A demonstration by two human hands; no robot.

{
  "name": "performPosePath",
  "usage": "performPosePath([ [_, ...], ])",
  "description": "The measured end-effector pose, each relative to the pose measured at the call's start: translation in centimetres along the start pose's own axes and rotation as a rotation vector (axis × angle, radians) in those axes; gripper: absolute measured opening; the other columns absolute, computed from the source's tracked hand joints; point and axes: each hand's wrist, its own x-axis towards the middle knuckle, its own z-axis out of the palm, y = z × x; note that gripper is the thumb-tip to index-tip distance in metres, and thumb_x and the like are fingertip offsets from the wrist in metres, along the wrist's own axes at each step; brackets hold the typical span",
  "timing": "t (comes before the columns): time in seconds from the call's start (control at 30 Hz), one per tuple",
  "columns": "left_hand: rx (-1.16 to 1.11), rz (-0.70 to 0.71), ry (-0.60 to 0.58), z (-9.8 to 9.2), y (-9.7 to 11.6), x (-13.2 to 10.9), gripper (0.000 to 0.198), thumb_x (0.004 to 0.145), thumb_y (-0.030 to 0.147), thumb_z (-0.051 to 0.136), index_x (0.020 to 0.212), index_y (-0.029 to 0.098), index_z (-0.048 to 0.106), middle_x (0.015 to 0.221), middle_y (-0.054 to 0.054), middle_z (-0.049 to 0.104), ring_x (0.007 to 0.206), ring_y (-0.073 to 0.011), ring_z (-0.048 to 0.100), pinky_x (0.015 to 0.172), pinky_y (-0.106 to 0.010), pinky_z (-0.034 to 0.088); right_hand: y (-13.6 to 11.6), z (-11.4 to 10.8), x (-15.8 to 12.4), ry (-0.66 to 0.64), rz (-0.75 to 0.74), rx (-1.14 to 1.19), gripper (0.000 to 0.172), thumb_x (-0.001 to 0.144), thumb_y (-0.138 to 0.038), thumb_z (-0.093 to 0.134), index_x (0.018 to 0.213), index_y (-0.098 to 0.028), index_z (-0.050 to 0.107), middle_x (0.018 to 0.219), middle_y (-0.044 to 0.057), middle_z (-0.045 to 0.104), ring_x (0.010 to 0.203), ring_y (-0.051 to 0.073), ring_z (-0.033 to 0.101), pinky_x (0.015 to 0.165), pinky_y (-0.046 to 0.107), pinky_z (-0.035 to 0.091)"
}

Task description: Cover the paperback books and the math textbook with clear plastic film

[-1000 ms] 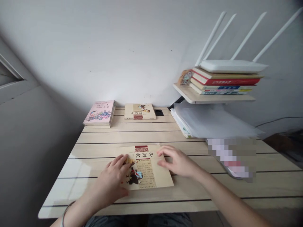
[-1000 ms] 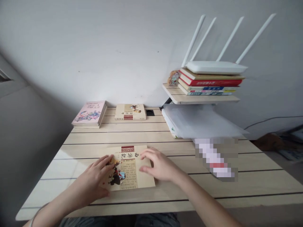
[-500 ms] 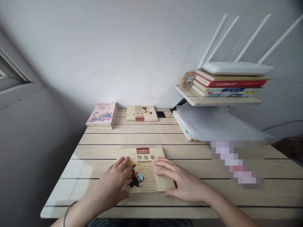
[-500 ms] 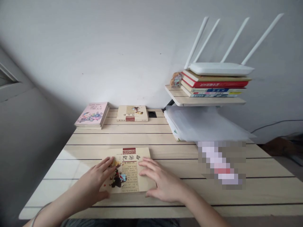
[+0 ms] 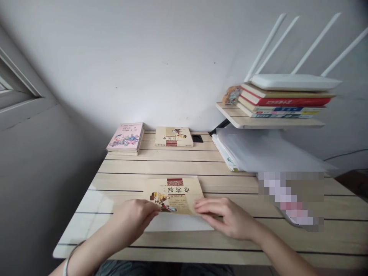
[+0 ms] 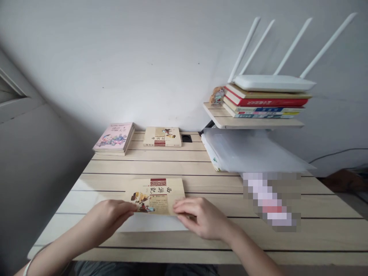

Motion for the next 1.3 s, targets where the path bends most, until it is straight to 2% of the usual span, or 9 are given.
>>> performPosePath([
  [0.2, 0.081, -0.080, 0.198, -0.6, -0.6, 1.5, 0.026, 0.089, 0.037, 0.046, 0.080, 0.022, 0.065, 0.072, -0.003, 0.069, 0.062, -0.0158, 0.062, 0.057, -0.025, 0.045, 2.0, 0.9, 0.3, 0.328, 0.144, 0.050, 0.019, 0.086, -0.031, 0.055, 0.091, -0.024, 0.071, 0.087, 0.003, 0.073, 0.079, 0.018, 0.067, 0.072, 0.029, 0.053],
  [0.33, -0.113, -0.133, 0.337, -0.9, -1.4, 2.4, 0.022, 0.085, 0.040, 0.055, 0.098, 0.023, 0.060, 0.081, -0.002, 0.069, 0.070, -0.0153, 0.063, 0.063, -0.025, 0.048, 3.4, 1.3, 1.3, 0.500, 0.275, 0.196, 0.024, 0.081, -0.042, 0.059, 0.080, -0.020, 0.068, 0.075, 0.004, 0.070, 0.069, 0.019, 0.064, 0.063, 0.029, 0.051],
  [0.43, -0.278, -0.181, 0.386, -0.8, -2.1, 2.8, 0.051, 0.078, 0.041, 0.063, 0.122, 0.024, 0.045, 0.108, -0.006, 0.065, 0.092, -0.0181, 0.062, 0.083, -0.031, 0.048, 3.3, 1.2, 2.6, 0.637, 0.332, 0.363, 0.033, 0.077, -0.051, 0.061, 0.079, -0.019, 0.063, 0.071, 0.004, 0.067, 0.065, 0.018, 0.061, 0.060, 0.029, 0.050],
  [0.57, -0.586, -0.299, 0.377, -0.9, -3.7, 3.7, 0.047, 0.074, 0.044, 0.066, 0.112, 0.022, 0.052, 0.125, -0.009, 0.056, 0.111, -0.0236, 0.055, 0.091, -0.035, 0.044, 2.5, 1.6, 4.7, 0.794, 0.421, 0.604, 0.040, 0.070, -0.057, 0.065, 0.078, -0.020, 0.055, 0.067, 0.002, 0.063, 0.064, 0.018, 0.059, 0.059, 0.028, 0.049],
  [0.73, -1.167, -0.561, 0.491, -1.2, -6.3, 6.3, 0.029, 0.072, 0.040, 0.064, 0.090, 0.018, 0.056, 0.081, -0.003, 0.064, 0.073, -0.0167, 0.064, 0.059, -0.024, 0.047, 2.9, 2.6, 7.2, 0.846, 0.463, 0.595, 0.042, 0.076, -0.062, 0.054, 0.073, -0.020, 0.051, 0.066, 0.002, 0.059, 0.065, 0.018, 0.056, 0.055, 0.027, 0.046],
  [0.97, -1.185, -0.624, 0.494, -1.2, -8.2, 10.4, 0.037, 0.061, 0.020, 0.073, 0.094, 0.017, 0.056, 0.059, 0.002, 0.060, 0.048, -0.0135, 0.057, 0.047, -0.023, 0.039, 3.9, 2.9, 8.8, 0.880, 0.440, 0.433, 0.040, 0.081, -0.060, 0.048, 0.072, -0.021, 0.044, 0.061, -0.003, 0.047, 0.057, 0.013, 0.044, 0.051, 0.024, 0.038],
  [1.07, -1.169, -0.604, 0.447, -1.8, -8.2, 11.7, 0.050, 0.057, 0.011, 0.074, 0.104, 0.018, 0.058, 0.065, 0.001, 0.064, 0.052, -0.0119, 0.059, 0.049, -0.021, 0.038, 3.4, 3.1, 8.7, 0.861, 0.415, 0.411, 0.038, 0.082, -0.058, 0.048, 0.072, -0.022, 0.043, 0.060, -0.003, 0.045, 0.056, 0.013, 0.043, 0.052, 0.024, 0.038],
  [1.17, -1.194, -0.538, 0.367, -2.4, -7.6, 12.7, 0.046, 0.056, 0.008, 0.074, 0.100, 0.018, 0.064, 0.098, -0.008, 0.069, 0.067, -0.0126, 0.064, 0.055, -0.020, 0.042, 3.1, 3.3, 8.6, 0.852, 0.397, 0.439, 0.035, 0.084, -0.055, 0.046, 0.073, -0.022, 0.044, 0.061, -0.003, 0.047, 0.057, 0.014, 0.045, 0.052, 0.024, 0.039],
  [1.3, -1.201, -0.381, 0.302, -2.9, -6.7, 13.4, 0.040, 0.059, 0.011, 0.073, 0.098, 0.018, 0.068, 0.134, -0.011, 0.053, 0.098, -0.0208, 0.064, 0.076, -0.026, 0.047, 3.4, 3.2, 9.2, 0.817, 0.407, 0.418, 0.031, 0.084, -0.052, 0.046, 0.074, -0.022, 0.047, 0.063, -0.002, 0.050, 0.060, 0.015, 0.047, 0.054, 0.025, 0.040],
])
